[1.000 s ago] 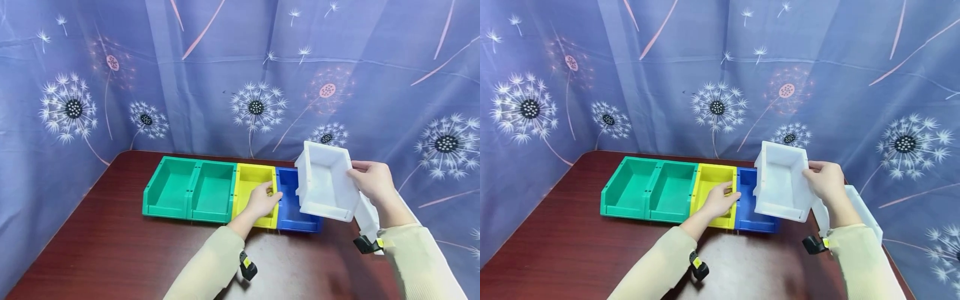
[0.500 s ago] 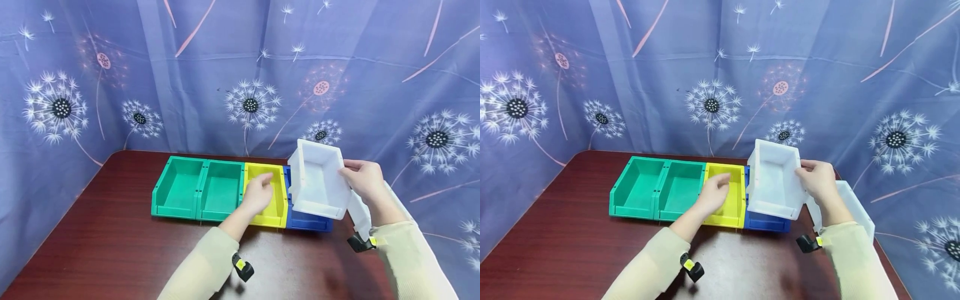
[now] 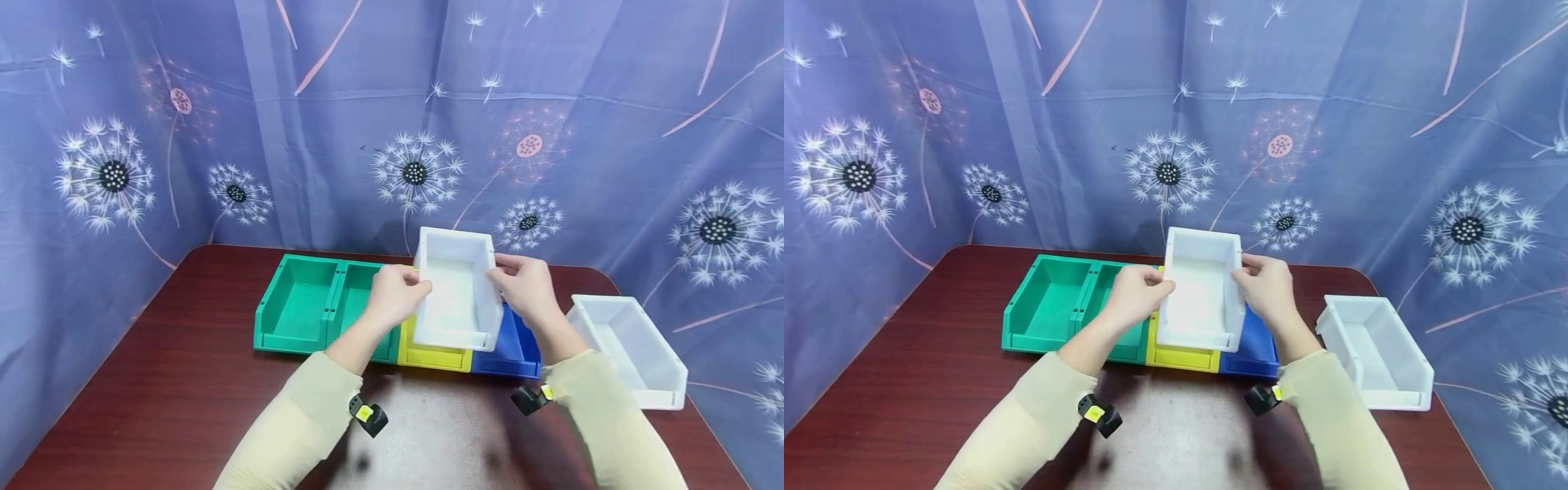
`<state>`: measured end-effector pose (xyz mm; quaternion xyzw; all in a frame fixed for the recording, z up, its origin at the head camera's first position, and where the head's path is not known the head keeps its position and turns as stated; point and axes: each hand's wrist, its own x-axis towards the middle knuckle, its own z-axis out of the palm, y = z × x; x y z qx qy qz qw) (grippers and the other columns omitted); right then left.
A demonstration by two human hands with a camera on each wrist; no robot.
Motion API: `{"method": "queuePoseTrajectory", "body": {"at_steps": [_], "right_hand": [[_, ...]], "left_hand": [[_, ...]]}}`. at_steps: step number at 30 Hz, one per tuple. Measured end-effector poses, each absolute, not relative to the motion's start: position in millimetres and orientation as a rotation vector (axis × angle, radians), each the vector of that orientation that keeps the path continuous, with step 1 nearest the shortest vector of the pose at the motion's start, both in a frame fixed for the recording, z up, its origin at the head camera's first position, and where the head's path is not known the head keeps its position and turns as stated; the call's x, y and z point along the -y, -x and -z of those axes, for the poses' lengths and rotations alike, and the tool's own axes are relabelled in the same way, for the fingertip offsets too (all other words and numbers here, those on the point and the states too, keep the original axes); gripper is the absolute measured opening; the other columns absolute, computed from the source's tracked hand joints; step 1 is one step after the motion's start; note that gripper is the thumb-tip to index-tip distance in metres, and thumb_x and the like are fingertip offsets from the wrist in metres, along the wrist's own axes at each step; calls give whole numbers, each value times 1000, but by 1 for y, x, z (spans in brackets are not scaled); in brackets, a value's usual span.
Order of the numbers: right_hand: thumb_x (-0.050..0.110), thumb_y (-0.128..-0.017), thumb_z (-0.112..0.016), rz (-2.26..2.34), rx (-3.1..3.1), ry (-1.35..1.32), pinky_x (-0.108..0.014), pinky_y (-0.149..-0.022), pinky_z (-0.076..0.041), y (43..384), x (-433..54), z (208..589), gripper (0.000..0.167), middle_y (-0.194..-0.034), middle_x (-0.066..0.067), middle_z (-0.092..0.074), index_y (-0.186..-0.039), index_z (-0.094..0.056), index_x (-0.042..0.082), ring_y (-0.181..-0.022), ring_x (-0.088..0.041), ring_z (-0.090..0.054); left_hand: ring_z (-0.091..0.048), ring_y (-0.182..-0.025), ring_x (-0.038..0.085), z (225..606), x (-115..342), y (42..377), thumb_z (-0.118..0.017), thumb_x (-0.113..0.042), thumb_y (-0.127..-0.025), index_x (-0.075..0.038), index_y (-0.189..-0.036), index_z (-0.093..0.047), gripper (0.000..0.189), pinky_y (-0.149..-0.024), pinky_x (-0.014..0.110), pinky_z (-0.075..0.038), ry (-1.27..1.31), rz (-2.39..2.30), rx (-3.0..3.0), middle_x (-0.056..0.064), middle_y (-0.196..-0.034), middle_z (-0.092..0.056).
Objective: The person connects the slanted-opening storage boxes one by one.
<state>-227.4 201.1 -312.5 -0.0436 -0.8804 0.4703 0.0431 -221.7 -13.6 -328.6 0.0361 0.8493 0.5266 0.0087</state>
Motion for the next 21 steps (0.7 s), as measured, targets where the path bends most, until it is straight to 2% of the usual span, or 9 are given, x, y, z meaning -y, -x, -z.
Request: {"method": "queuePoseTrajectory", "body": {"at_steps": [3, 6, 9, 14, 21], "right_hand": [[28, -92, -59, -1538, 2660, 92, -25, -65, -57, 233, -184, 315, 48, -120, -20, -64, -133, -53, 3, -94, -22, -67], [41, -93, -56, -1648, 2622, 50, -27, -67, -58, 236, -164, 318, 53, -119, -17, -65, -131, -55, 5, -86, -16, -68], [46, -94, -52, -1724, 2604, 3, -29, -70, -58, 238, -143, 322, 54, -114, -17, -67, -127, -58, 3, -88, -18, -69], [36, -96, -53, -1794, 2621, -79, -35, -73, -58, 240, -106, 338, 45, -111, -20, -68, -121, -61, 0, -93, -31, -69], [29, -91, -62, -1762, 2750, -187, -29, -69, -58, 245, -52, 361, 40, -108, -13, -69, -120, -62, 2, -90, -29, -69]], "left_hand": [[-60, -71, 18, 326, 36, 224, -62, -19, -84, -5, -88, -73, 18, -56, 26, -50, -30, -1658, -2684, 7, -85, -71], [-60, -71, 18, 326, 64, 227, -61, -17, -83, -4, -89, -74, 19, -57, 25, -49, 64, -1669, -2715, 8, -85, -71], [-60, -71, 18, 326, 96, 229, -59, -17, -84, -4, -93, -73, 21, -57, 25, -49, 135, -1690, -2712, 10, -88, -71], [-60, -66, 14, 322, 149, 228, -56, -16, -85, 1, -101, -71, 27, -59, 26, -54, 232, -1749, -2696, 17, -95, -68], [-61, -68, 6, 311, 216, 215, -53, -20, -88, 7, -111, -65, 37, -62, 23, -56, 363, -1747, -2757, 22, -109, -63]]}}
